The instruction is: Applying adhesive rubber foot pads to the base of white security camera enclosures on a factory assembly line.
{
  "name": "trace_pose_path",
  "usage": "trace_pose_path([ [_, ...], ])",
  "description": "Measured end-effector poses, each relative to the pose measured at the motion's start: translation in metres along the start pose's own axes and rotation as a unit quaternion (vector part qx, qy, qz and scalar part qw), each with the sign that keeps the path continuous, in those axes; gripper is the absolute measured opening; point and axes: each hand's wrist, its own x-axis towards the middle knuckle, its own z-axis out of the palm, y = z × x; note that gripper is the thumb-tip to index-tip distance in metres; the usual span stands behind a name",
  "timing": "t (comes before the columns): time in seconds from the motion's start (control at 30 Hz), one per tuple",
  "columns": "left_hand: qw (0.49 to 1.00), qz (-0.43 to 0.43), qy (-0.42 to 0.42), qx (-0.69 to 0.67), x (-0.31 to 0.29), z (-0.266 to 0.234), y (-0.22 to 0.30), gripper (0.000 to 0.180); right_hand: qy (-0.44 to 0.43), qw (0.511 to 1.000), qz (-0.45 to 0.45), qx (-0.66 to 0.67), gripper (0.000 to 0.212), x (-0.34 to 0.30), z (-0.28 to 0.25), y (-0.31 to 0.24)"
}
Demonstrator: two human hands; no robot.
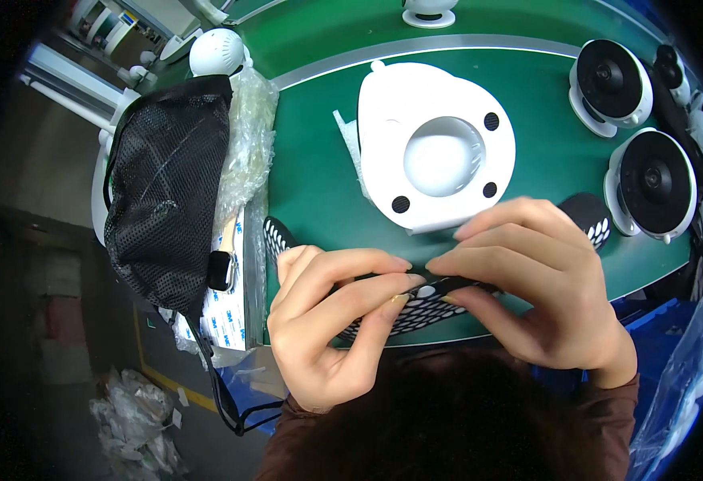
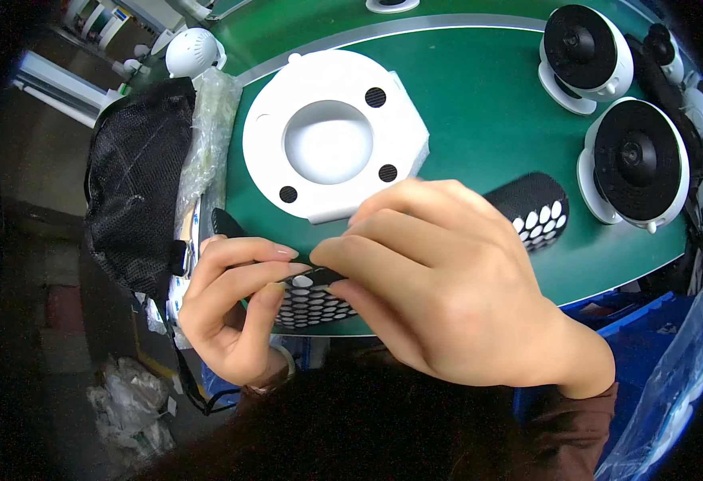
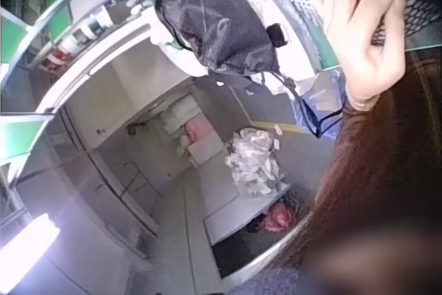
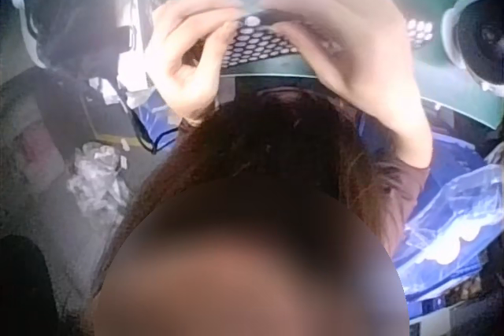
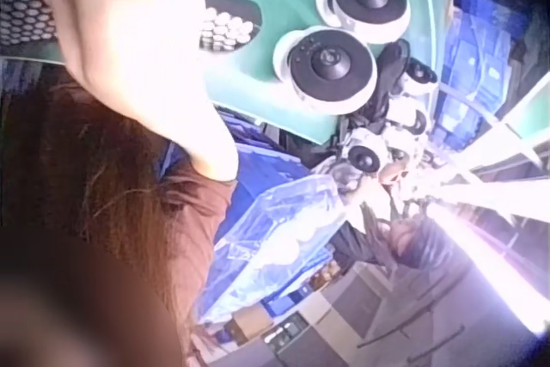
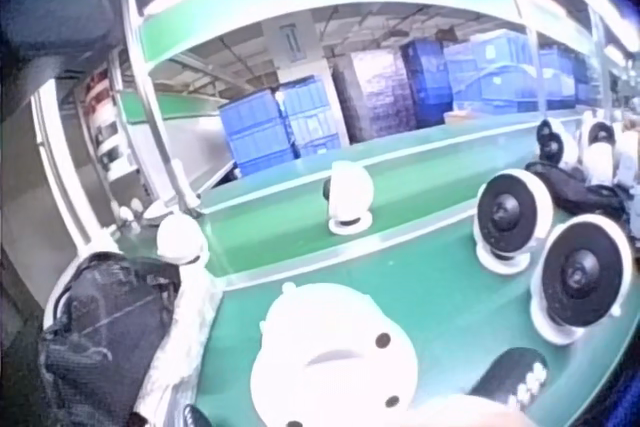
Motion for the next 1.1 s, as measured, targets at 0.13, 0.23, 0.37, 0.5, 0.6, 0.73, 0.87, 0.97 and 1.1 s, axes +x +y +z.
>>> trace_pose_path([
  [0.13,0.999,0.015,-0.050,-0.006,0.008,0.000,0.007,0.020,-0.021,1.000,0.015,0.009,0.023,-0.008,-0.003,0.003],
  [0.23,1.000,0.011,-0.027,0.010,0.003,0.004,0.004,0.017,-0.031,0.997,0.042,0.053,0.020,-0.010,-0.001,-0.002],
  [0.37,1.000,0.003,-0.014,0.000,0.005,0.007,0.001,0.016,0.033,0.984,0.089,0.151,0.015,-0.009,0.005,-0.004],
  [0.5,1.000,0.004,0.015,-0.016,0.007,0.012,0.000,0.016,0.033,0.996,0.035,0.073,0.015,-0.010,0.003,0.000],
  [0.6,1.000,-0.006,0.023,-0.018,0.007,0.011,-0.002,0.016,0.055,0.998,0.026,0.035,0.017,-0.011,0.004,0.001],
  [0.73,1.000,0.002,0.018,-0.012,0.007,0.011,-0.001,0.016,0.064,0.998,0.011,0.004,0.018,-0.011,0.005,0.001],
  [0.87,1.000,-0.001,0.021,-0.015,0.006,0.014,-0.002,0.017,0.070,0.998,0.005,-0.010,0.018,-0.010,0.005,0.002],
  [0.97,1.000,0.007,0.021,-0.020,0.007,0.015,-0.002,0.016,0.062,0.998,0.007,-0.011,0.018,-0.007,0.004,0.002],
  [1.1,1.000,0.013,0.026,-0.006,0.007,0.016,-0.003,0.016,0.068,0.998,0.002,-0.013,0.018,-0.006,0.007,0.001],
])
